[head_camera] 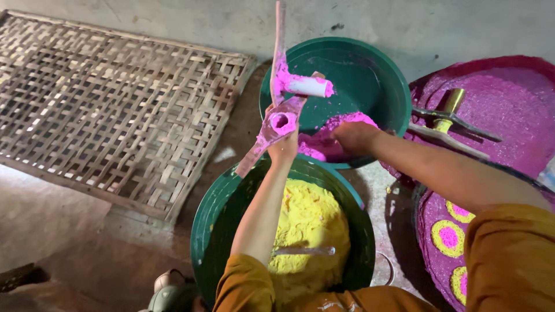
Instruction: The person uses a wooden mallet and a cylindrical mold to press pink and yellow powders into circular shapes on a pink glittery surface. They repeatedly scoop powder, fill the mold, and tap it to form rings, then place the finished pieces onto a tray.
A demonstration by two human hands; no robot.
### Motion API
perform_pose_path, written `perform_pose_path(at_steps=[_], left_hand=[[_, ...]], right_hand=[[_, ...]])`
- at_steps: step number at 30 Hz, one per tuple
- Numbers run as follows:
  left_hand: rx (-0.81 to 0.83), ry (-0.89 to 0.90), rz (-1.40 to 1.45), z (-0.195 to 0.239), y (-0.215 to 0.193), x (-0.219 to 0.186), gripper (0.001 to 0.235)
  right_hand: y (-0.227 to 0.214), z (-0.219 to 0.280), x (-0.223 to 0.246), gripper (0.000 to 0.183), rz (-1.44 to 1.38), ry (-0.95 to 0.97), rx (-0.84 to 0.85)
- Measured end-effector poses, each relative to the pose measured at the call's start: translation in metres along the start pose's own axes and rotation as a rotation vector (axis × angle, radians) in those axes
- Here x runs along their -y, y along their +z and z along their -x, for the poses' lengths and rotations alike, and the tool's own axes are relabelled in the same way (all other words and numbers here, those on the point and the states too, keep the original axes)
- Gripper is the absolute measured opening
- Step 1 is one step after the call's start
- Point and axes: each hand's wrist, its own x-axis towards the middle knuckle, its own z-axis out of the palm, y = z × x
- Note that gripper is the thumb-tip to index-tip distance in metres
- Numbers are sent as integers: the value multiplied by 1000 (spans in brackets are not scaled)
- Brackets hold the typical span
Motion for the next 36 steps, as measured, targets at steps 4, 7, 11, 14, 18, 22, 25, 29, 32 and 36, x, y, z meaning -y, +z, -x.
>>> perform_pose_path(at_steps=[4, 7, 11, 14, 18, 22, 25, 29, 32, 36], left_hand=[[-7, 49, -50, 2, -2, -11, 40], [-7, 30, 18, 2, -4, -14, 40], [-2, -286, 174, -7, -10, -14, 43], [-65, 17, -6, -24, -35, -21, 39], [87, 162, -35, -19, -74, -57, 26], [299, 144, -362, 4, -89, -122, 36], [486, 128, -577, 32, -98, -154, 40], [626, 260, -670, 44, -102, -164, 41], [637, 300, -538, 76, -100, -162, 46], [699, 137, -515, 92, -106, -174, 52]], right_hand=[[-14, 29, 20, 39, -134, 168, 136], [-10, 51, 16, 34, -211, 111, 71], [0, 88, 2, 36, -432, -14, -171], [-26, 117, -9, 36, -507, -36, -288], [-83, 180, -7, 38, -610, 203, -183], [-127, 199, 23, 36, -708, -83, -235], [-145, 210, 53, 38, -378, -204, -302], [-144, 217, 101, 59, 157, 95, -171], [-102, 210, 142, 36, 553, -222, -428], [-92, 228, 161, 35, 495, -363, -521]])
